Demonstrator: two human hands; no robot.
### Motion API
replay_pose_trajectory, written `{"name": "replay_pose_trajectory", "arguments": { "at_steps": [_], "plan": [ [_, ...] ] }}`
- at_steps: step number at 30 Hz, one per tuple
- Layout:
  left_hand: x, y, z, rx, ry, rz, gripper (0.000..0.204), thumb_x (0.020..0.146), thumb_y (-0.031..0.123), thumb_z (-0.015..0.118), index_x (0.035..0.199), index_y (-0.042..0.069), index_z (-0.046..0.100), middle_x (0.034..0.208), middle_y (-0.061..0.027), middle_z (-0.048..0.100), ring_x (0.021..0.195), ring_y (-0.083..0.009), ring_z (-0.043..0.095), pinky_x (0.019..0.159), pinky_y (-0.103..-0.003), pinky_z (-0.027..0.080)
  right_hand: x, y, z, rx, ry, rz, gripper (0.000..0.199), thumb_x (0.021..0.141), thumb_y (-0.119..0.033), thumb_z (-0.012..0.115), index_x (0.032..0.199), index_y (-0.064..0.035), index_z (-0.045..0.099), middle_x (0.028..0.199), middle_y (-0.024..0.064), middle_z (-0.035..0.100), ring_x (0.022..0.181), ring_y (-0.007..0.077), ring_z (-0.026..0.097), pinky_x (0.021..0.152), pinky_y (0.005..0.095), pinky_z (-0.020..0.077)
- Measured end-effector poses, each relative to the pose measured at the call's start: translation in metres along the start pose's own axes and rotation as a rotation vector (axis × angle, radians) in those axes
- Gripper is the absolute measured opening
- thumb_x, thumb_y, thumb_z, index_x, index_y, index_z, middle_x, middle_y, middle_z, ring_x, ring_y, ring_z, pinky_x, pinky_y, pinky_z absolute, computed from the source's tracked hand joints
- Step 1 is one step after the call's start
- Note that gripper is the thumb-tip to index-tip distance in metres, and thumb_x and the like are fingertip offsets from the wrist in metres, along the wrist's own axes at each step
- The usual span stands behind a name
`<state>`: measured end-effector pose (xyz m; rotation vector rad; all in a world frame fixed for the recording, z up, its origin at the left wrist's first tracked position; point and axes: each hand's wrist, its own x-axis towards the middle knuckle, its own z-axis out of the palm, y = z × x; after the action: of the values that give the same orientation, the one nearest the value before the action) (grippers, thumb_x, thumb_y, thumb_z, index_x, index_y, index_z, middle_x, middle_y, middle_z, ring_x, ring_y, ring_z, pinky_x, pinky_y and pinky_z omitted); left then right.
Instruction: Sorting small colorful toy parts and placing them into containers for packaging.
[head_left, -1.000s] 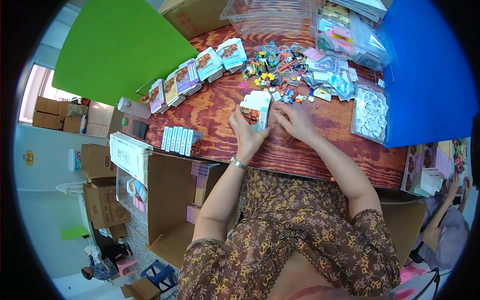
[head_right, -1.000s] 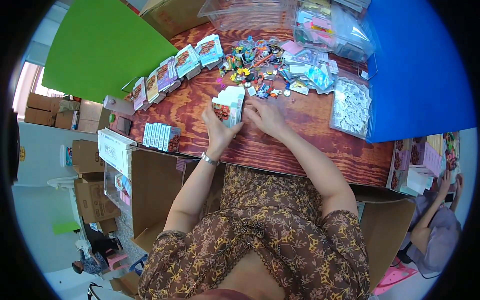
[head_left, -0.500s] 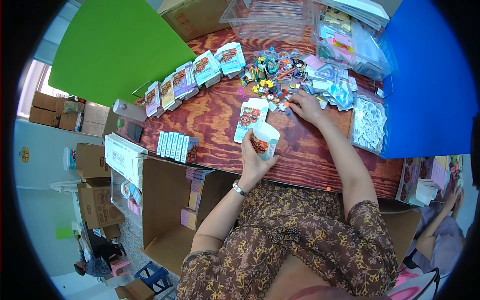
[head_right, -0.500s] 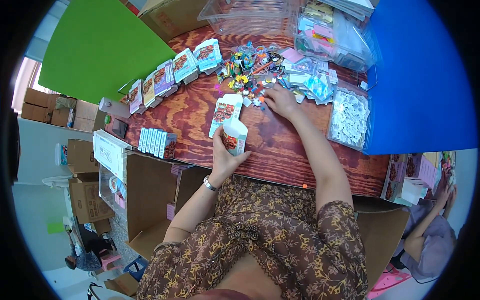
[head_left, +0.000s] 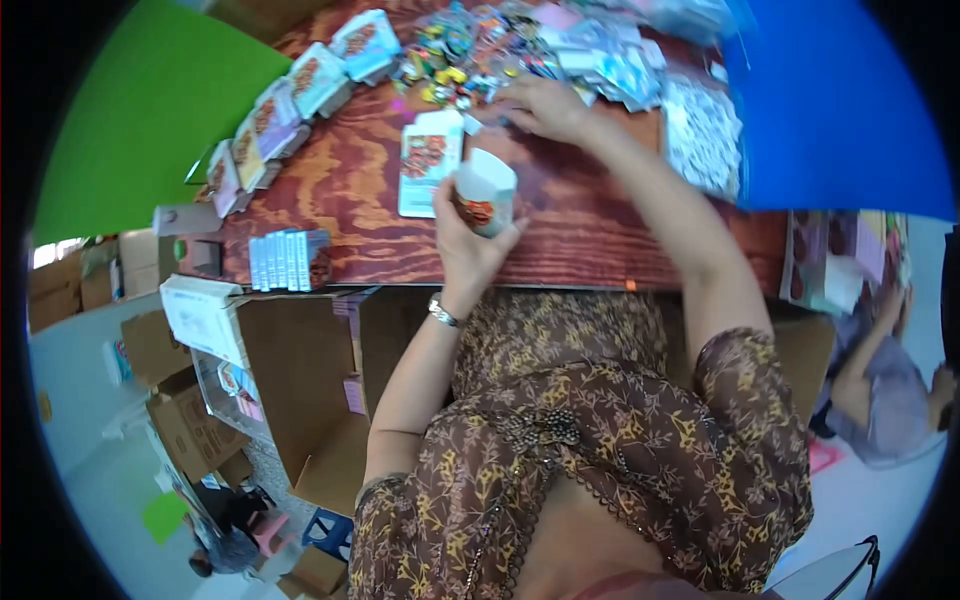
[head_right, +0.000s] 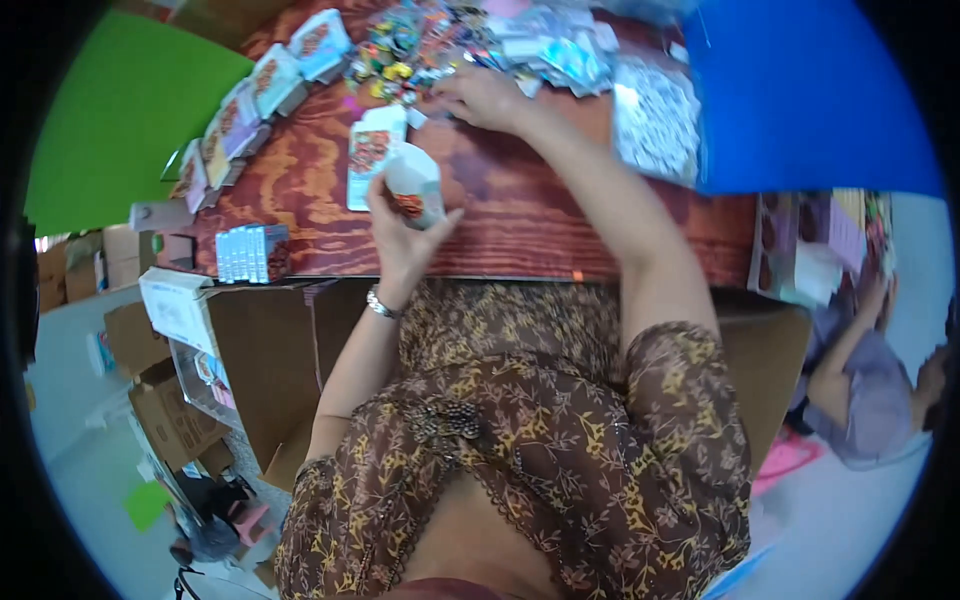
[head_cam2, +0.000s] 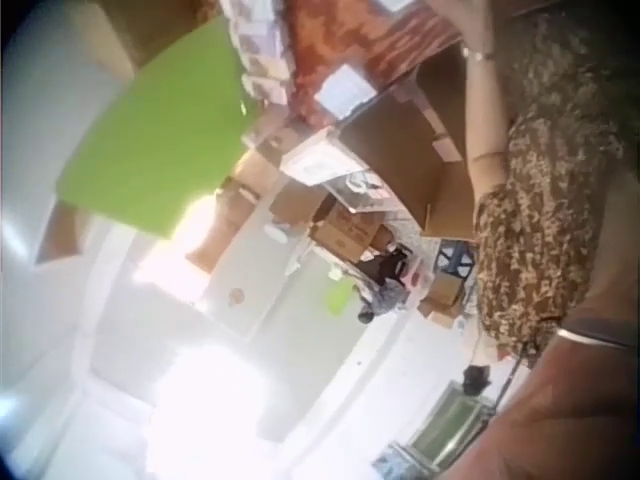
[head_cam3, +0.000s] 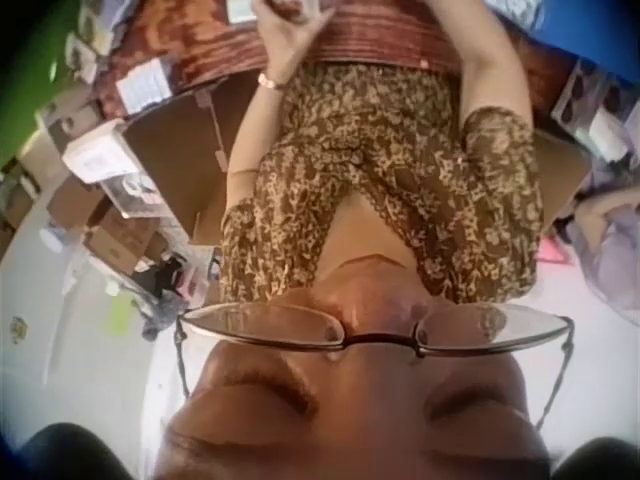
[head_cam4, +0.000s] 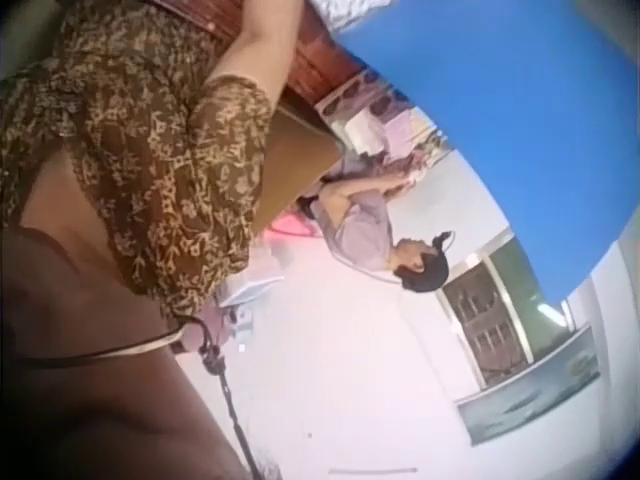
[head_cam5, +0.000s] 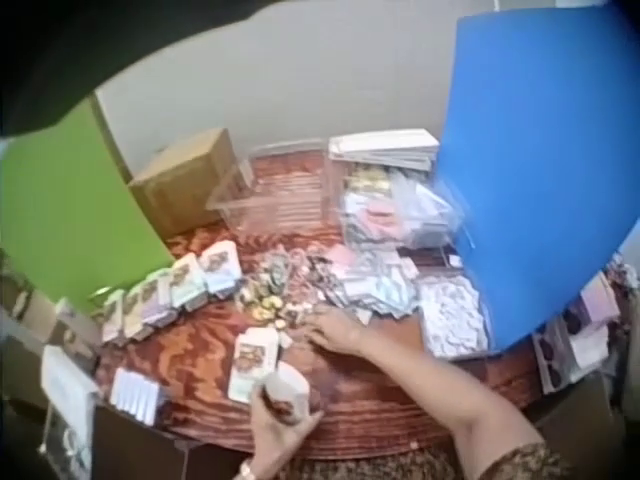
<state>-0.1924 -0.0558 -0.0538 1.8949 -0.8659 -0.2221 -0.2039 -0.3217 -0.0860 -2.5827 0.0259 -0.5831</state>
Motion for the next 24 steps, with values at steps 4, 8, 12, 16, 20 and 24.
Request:
{"name": "replay_pose_trajectory", "arguments": {
  "at_steps": [4,8,12,16,20,24],
  "plan": [
    [-0.005,-0.01,-0.001,-0.141,-0.043,-0.033,0.095,0.067,0.015,0.092,0.14,-0.001,0.033,0.13,-0.0172,0.049,0.119,-0.0268,0.054,0.101,-0.039,0.047,-0.081,-0.035,-0.063,0.065,-0.435,-0.061,0.02,0.087,-0.018,0.067,0.104,-0.0088,0.066,0.103,0.0125,0.066,0.096,0.0338,0.065,0.081,0.0449,0.0542],
    [-0.01,-0.013,0.005,-0.093,-0.086,-0.029,0.095,0.067,0.017,0.093,0.14,0.0,0.035,0.13,-0.0178,0.05,0.119,-0.0277,0.054,0.101,-0.04,0.046,-0.175,-0.082,-0.106,0.163,-0.806,0.045,0.029,0.084,-0.018,0.071,0.113,-0.0135,0.067,0.103,0.0105,0.064,0.095,0.0312,0.066,0.078,0.0455,0.055],
    [-0.012,-0.009,0.008,-0.05,-0.054,0.023,0.096,0.065,0.023,0.093,0.14,-0.002,0.037,0.13,-0.0206,0.051,0.12,-0.0313,0.054,0.101,-0.041,0.046,-0.236,-0.095,-0.093,0.009,-0.718,-0.056,0.03,0.086,-0.02,0.072,0.112,-0.0077,0.063,0.108,0.0136,0.059,0.102,0.0314,0.062,0.083,0.0421,0.054],
    [-0.017,-0.008,0.015,-0.082,-0.08,0.027,0.095,0.064,0.023,0.093,0.138,-0.003,0.038,0.127,-0.0208,0.051,0.118,-0.0335,0.054,0.1,-0.042,0.047,-0.221,-0.094,-0.083,0.404,-0.629,0.107,0.013,0.09,-0.016,0.066,0.1,-0.0066,0.067,0.097,0.0123,0.062,0.093,0.0325,0.063,0.08,0.0418,0.0544],
    [-0.019,-0.001,0.018,-0.057,-0.091,0.083,0.095,0.063,0.018,0.092,0.139,-0.001,0.038,0.127,-0.0215,0.052,0.119,-0.0361,0.054,0.1,-0.044,0.046,-0.119,-0.07,-0.07,0.145,-0.324,0.145,0.015,0.091,-0.018,0.065,0.096,-0.0034,0.066,0.096,0.016,0.064,0.093,0.0344,0.064,0.079,0.0434,0.0518],
    [-0.009,0.009,0.025,-0.039,-0.125,0.057,0.095,0.065,0.015,0.09,0.142,0.001,0.037,0.129,-0.0195,0.053,0.118,-0.0372,0.055,0.1,-0.044,0.046,-0.024,-0.023,-0.052,0.186,0.099,0.282,0.028,0.092,-0.015,0.064,0.118,-0.0036,0.066,0.103,0.0149,0.069,0.09,0.0273,0.068,0.078,0.0382,0.0531]
  ]
}}
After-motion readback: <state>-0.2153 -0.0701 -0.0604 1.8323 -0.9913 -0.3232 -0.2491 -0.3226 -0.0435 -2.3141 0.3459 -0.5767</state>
